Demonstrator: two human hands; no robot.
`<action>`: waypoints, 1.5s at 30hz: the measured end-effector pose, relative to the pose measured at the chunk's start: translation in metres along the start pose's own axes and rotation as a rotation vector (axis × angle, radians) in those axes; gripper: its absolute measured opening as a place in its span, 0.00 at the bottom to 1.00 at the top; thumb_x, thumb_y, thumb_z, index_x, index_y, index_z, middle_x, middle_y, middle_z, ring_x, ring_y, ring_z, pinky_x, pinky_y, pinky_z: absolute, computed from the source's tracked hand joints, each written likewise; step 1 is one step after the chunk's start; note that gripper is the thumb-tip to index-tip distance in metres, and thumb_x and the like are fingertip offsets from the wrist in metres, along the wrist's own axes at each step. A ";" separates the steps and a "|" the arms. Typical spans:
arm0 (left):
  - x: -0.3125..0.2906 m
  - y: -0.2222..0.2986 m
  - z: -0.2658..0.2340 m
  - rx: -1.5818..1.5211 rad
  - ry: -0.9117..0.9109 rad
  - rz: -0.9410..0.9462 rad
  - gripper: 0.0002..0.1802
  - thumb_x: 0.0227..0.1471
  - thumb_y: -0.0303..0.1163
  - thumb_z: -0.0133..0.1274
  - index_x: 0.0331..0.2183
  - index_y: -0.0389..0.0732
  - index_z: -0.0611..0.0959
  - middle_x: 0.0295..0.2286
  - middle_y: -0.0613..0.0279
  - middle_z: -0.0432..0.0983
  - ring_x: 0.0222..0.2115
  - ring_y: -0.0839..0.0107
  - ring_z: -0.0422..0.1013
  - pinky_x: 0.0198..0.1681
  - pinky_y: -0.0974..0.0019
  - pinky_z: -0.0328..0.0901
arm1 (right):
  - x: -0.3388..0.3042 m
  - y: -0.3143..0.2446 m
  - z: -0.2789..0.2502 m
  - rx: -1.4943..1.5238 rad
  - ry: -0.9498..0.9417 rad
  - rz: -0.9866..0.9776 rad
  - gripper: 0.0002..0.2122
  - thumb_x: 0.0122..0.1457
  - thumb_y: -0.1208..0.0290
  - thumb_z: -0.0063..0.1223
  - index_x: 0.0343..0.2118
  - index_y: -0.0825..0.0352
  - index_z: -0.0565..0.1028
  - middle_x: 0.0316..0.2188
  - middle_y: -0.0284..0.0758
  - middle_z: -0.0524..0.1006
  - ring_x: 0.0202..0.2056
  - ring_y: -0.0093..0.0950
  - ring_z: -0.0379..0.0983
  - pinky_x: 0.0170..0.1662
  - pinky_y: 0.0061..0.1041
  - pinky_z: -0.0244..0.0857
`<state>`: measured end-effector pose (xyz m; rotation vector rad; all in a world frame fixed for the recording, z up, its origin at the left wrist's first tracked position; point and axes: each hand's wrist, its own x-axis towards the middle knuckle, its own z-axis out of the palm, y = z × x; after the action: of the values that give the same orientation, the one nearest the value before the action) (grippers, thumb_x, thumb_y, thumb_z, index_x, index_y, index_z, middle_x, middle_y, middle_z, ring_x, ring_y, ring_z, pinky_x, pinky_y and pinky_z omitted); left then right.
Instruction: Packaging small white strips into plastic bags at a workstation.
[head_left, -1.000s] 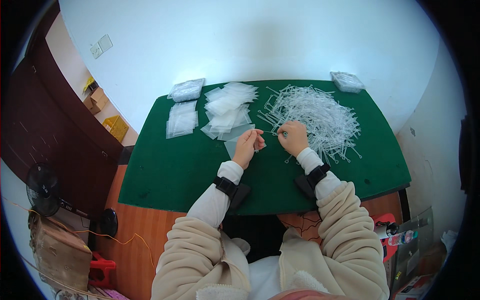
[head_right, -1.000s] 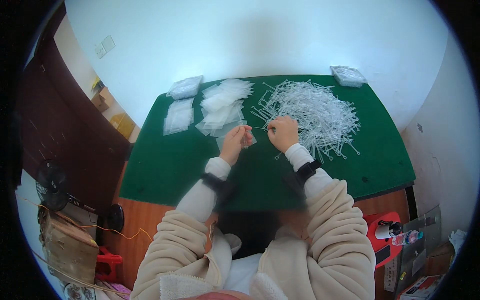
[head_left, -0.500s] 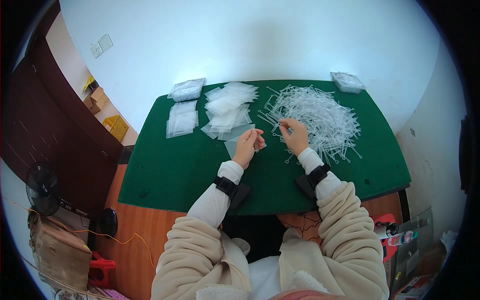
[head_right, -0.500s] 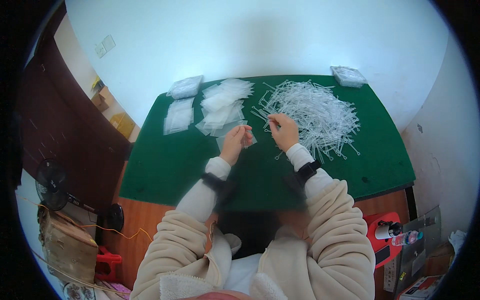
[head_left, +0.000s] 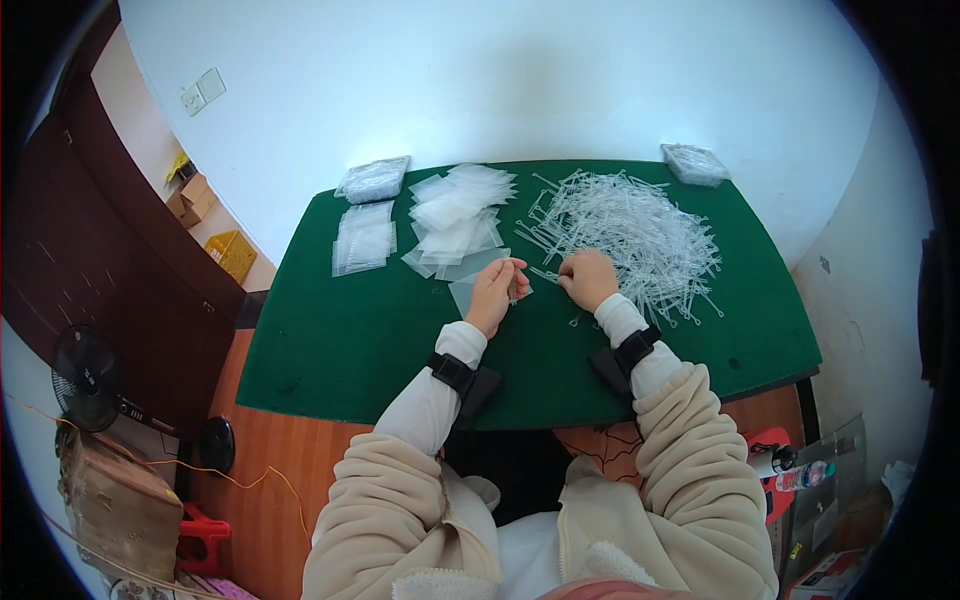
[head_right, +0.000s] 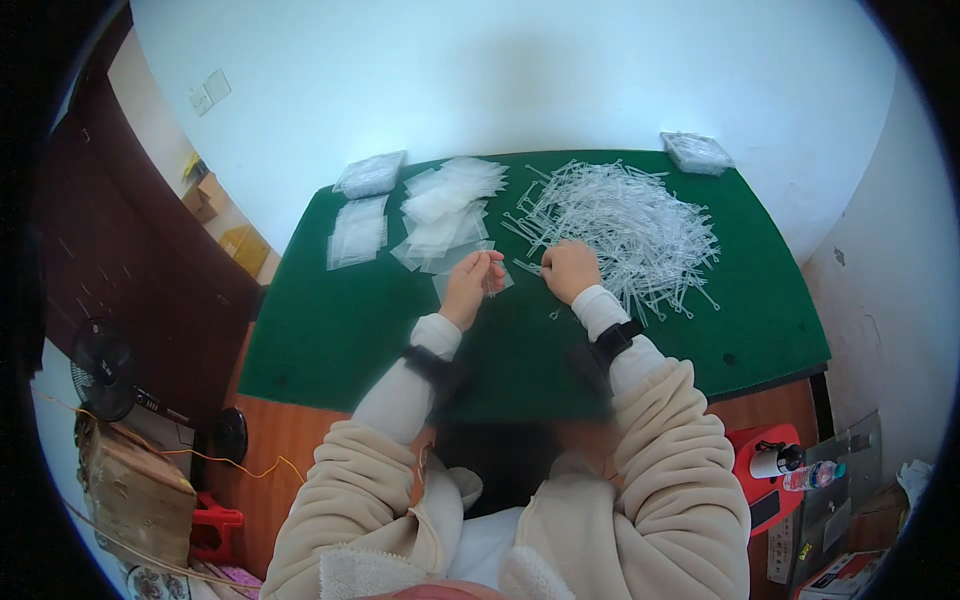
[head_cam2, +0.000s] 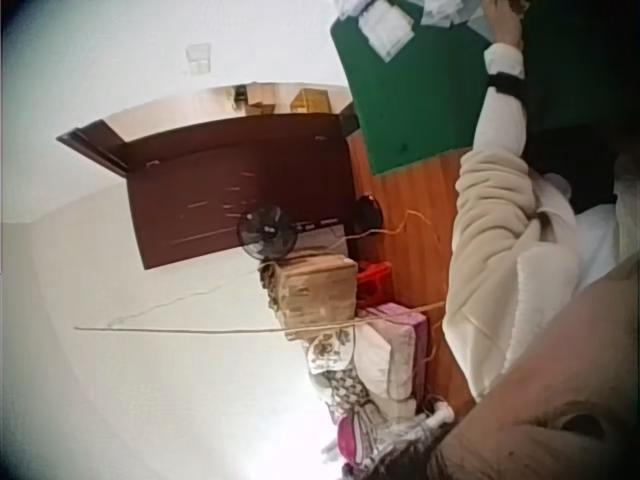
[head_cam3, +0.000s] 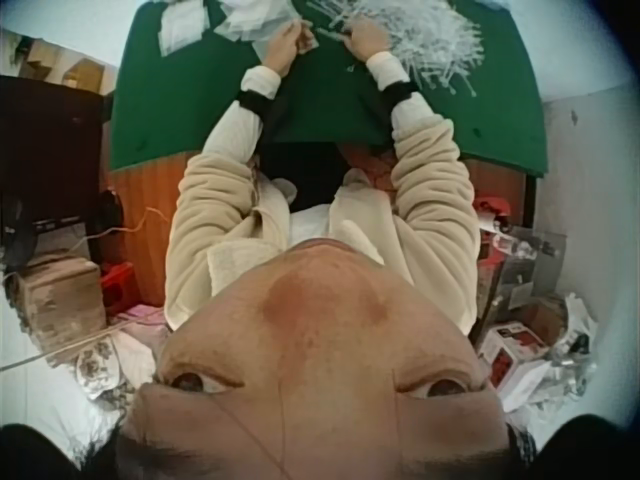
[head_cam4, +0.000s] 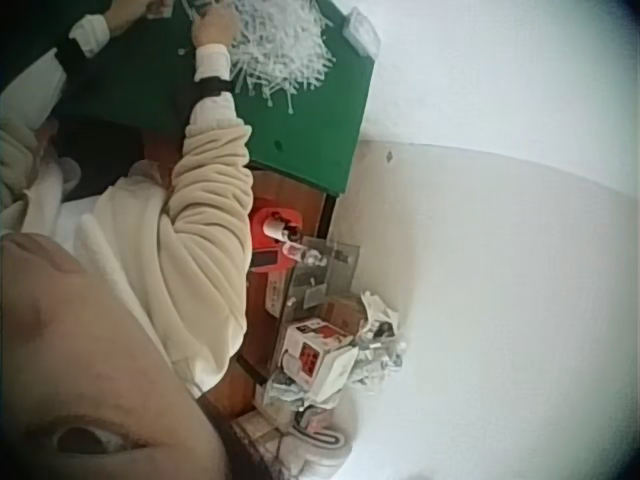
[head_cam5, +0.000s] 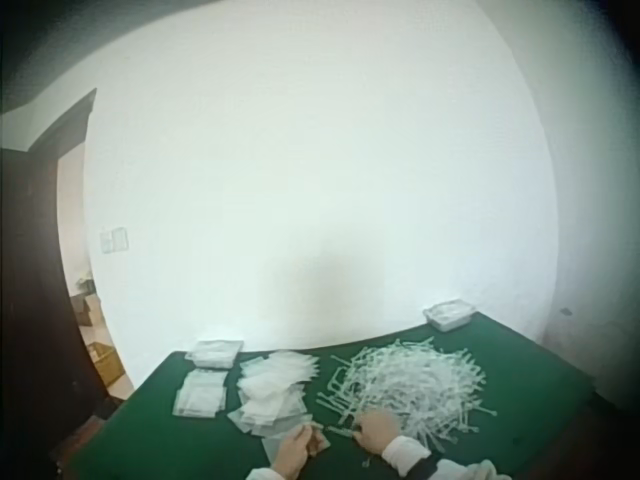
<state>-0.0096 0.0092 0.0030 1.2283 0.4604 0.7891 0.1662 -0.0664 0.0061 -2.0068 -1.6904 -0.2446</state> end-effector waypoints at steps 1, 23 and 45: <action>0.000 0.000 -0.001 0.001 -0.006 0.000 0.13 0.57 0.37 0.37 0.35 0.39 0.73 0.23 0.68 0.68 0.23 0.80 0.65 0.29 0.75 0.62 | 0.001 -0.001 -0.003 -0.036 -0.068 0.015 0.04 0.45 0.67 0.52 0.23 0.59 0.76 0.23 0.32 0.74 0.33 0.34 0.68 0.37 0.34 0.61; 0.007 -0.009 -0.006 0.589 0.224 0.461 0.11 0.52 0.33 0.45 0.28 0.34 0.75 0.22 0.62 0.71 0.20 0.76 0.63 0.24 0.71 0.59 | -0.002 -0.023 -0.008 0.560 -0.025 -0.395 0.02 0.48 0.77 0.48 0.24 0.66 0.73 0.22 0.36 0.72 0.26 0.37 0.69 0.30 0.30 0.64; 0.000 0.007 -0.004 -0.043 0.057 -0.079 0.13 0.54 0.38 0.43 0.31 0.39 0.75 0.19 0.72 0.64 0.15 0.87 0.52 0.17 0.81 0.47 | 0.005 -0.016 -0.011 1.519 0.081 0.299 0.06 0.48 0.79 0.54 0.31 0.73 0.74 0.24 0.36 0.76 0.26 0.24 0.74 0.32 0.19 0.70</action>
<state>-0.0146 0.0132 0.0084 1.1433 0.5326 0.7649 0.1535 -0.0659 0.0221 -0.9626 -0.8768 0.8142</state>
